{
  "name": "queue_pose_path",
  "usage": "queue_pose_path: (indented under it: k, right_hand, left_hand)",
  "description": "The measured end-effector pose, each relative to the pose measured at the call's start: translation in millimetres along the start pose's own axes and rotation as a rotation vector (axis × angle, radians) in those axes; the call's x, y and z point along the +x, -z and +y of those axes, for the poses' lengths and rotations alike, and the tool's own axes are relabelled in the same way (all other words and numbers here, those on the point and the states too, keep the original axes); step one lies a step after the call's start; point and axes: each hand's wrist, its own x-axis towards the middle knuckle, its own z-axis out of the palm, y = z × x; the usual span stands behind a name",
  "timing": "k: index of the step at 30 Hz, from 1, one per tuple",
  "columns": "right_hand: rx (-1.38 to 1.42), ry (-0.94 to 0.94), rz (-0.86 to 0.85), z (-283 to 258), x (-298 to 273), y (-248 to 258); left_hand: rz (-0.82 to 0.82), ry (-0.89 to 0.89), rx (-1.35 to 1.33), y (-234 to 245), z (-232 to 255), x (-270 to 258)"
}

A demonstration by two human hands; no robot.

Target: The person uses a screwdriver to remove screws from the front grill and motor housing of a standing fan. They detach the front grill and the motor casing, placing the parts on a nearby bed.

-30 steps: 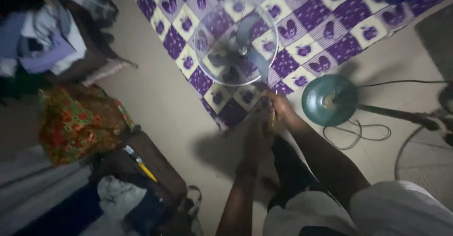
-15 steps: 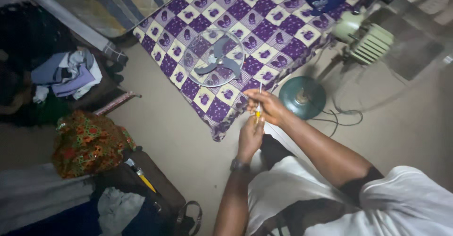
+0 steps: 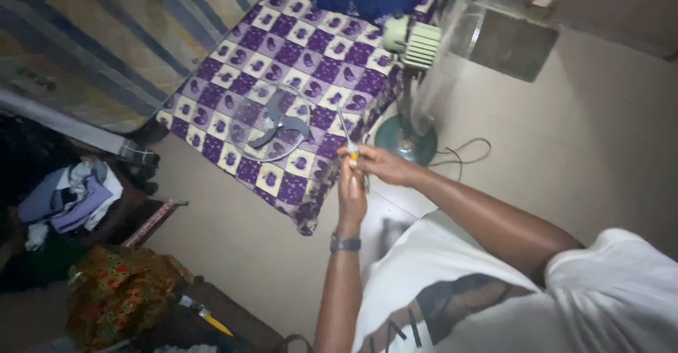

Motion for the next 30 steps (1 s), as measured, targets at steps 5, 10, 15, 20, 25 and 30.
queue_pose_path:
  k: [5,10,15,20,25,30]
  right_hand:
    - [0.251,0.031,0.092,-12,-19,49]
    - [0.17,0.287,0.18,-25,-50,132]
    - [0.378,0.15,0.234,-10,-97,214]
    - [0.338,0.063,0.384,26,-122,283]
    - [0.428,-0.179,0.429,65,-124,319]
    - [0.432,-0.302,0.331,99,-113,339]
  left_hand:
    - [-0.029,-0.068,0.029,-45,11,31]
    - [0.032,-0.233,0.125,-123,42,60]
    - [0.081,-0.2,0.206,-205,50,63]
    - [0.058,-0.046,0.334,-254,32,65]
    - [0.233,-0.121,0.366,-273,8,69]
    - [0.545,-0.284,0.289,-272,2,78]
